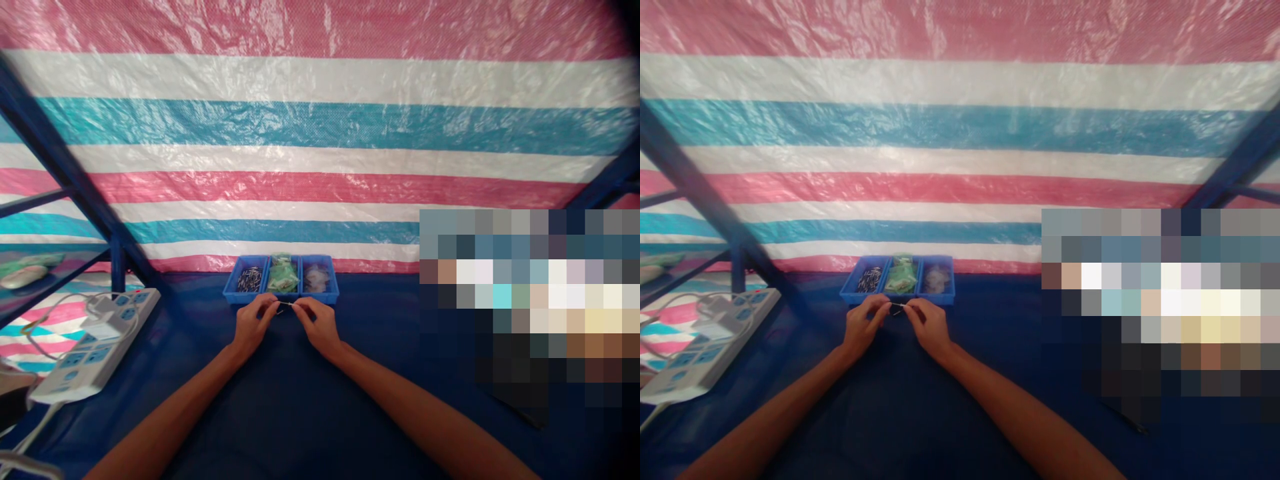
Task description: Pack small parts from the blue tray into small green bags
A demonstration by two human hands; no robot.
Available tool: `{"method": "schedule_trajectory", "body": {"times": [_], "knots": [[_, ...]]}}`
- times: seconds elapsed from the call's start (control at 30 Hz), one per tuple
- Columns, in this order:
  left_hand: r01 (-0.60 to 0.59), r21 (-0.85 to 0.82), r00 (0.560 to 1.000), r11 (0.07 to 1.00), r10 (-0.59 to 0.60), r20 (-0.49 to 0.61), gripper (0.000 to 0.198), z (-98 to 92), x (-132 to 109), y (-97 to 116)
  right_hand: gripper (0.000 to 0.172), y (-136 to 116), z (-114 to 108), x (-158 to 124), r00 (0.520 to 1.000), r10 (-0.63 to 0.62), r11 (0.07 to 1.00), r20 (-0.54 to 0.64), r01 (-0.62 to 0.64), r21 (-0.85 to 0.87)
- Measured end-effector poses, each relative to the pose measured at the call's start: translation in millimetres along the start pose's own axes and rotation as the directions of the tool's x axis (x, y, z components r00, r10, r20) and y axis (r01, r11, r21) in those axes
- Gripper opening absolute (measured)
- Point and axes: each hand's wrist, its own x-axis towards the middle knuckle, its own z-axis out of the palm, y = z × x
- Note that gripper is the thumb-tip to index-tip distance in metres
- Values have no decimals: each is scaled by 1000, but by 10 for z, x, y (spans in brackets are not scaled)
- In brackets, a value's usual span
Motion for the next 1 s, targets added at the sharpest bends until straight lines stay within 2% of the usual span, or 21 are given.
{"method": "schedule_trajectory", "body": {"times": [0.2,0.53,1.0], "knots": [[-49,68,998,996,52,-47,19,4,6,-7,21,-14,-11,3,1000,-7,1000,4,7,1],[-84,105,994,991,90,-56,16,7,0,-10,23,-12,-3,-2,1000,-15,1000,-3,15,3],[-70,128,992,989,83,-97,18,-18,0,8,23,37,22,-11,999,-50,999,-7,50,2]]}}
